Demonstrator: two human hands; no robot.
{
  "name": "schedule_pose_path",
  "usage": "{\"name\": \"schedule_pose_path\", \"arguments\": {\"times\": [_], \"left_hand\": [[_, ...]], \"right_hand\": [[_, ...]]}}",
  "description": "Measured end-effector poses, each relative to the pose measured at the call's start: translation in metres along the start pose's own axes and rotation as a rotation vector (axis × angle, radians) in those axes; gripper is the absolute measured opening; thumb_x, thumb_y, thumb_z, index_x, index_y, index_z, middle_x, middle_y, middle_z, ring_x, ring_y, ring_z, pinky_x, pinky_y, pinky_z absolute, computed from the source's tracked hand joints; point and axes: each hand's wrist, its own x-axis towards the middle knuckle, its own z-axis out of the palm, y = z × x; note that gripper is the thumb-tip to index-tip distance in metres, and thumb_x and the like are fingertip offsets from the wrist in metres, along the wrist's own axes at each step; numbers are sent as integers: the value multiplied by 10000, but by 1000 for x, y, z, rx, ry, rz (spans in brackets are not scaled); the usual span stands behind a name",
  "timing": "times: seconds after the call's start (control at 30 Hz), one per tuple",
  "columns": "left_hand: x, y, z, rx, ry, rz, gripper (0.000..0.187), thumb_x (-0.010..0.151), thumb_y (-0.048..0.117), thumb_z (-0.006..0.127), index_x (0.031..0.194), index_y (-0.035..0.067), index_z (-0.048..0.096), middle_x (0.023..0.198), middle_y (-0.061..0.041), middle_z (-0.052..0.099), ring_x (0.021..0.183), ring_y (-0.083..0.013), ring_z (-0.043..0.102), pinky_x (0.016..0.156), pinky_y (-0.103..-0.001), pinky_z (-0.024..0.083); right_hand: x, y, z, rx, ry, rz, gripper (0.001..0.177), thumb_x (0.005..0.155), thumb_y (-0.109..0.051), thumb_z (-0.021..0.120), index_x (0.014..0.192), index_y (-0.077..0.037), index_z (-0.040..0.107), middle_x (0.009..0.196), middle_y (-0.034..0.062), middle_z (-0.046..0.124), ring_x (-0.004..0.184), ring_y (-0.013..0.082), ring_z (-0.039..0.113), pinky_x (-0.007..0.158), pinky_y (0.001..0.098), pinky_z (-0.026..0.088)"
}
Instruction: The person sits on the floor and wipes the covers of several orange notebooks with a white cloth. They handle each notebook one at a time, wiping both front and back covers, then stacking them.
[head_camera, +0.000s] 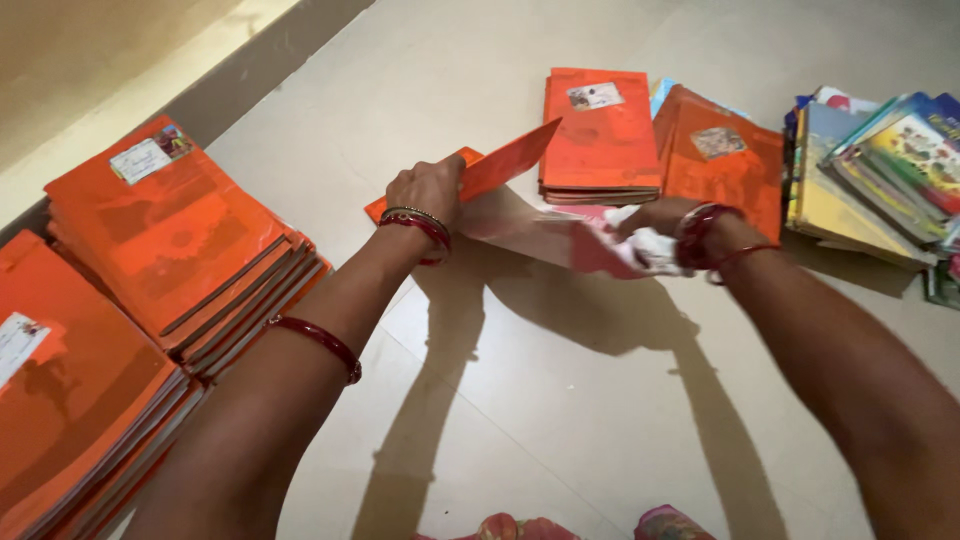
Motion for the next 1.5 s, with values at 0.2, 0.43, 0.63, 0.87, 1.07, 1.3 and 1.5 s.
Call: {"name": "schedule_pose_path", "arguments": {"times": [0.2,0.43,0.63,0.87,1.07,1.3,1.5], "left_hand": [[0,13,3,36,-37,40,264,887,153,720,1129,109,626,1030,-169,723,1028,-373,681,873,-484,554],[11,25,11,26,-83,49,274,933,148,690,1189,76,624,1079,-190,726,1039,-357,705,881,-471,576],[13,34,16,-36,-37,64,266,963,58,577,1223,95,622,1052,-192,728,1001,-364,718,838,-483,594],[11,50,27,-56,-99,189,238,955,80,578,1180,33,642,1071,-224,722,1015,-374,711,859,-484,572],[8,78,59,-342,-268,513,406,855,181,651,1244,65,627,1131,-194,711,1063,-354,682,915,-446,539],[15,57,33,-388,155,269,473,885,273,738,1328,133,650,1190,-155,738,1136,-341,690,973,-468,534],[23,42,-2,-353,433,523,921,609,527,893,1303,-9,610,1172,-199,721,1046,-344,686,917,-438,542]], "right_hand": [[-36,29,-97,433,60,-218,455,843,-212,697,1283,-96,688,1178,117,719,927,198,687,720,341,546],[-13,63,-108,713,436,-197,444,833,-151,739,1220,-177,524,999,88,749,747,176,701,554,344,519],[10,52,-76,504,482,-47,453,838,-315,835,1180,-56,689,919,60,705,720,192,658,568,367,507],[39,5,-16,733,-549,-370,689,932,-584,680,1174,57,746,807,32,737,588,131,604,488,306,499],[52,-13,29,257,52,-360,326,832,-293,732,946,7,786,839,72,755,719,162,675,663,329,527],[-7,-16,-25,168,85,-534,244,794,-107,766,1023,-23,767,966,83,767,860,125,699,797,288,529],[-67,-37,-51,280,-119,-388,477,784,-74,788,1247,-86,675,929,47,729,833,128,682,741,309,517]]}}
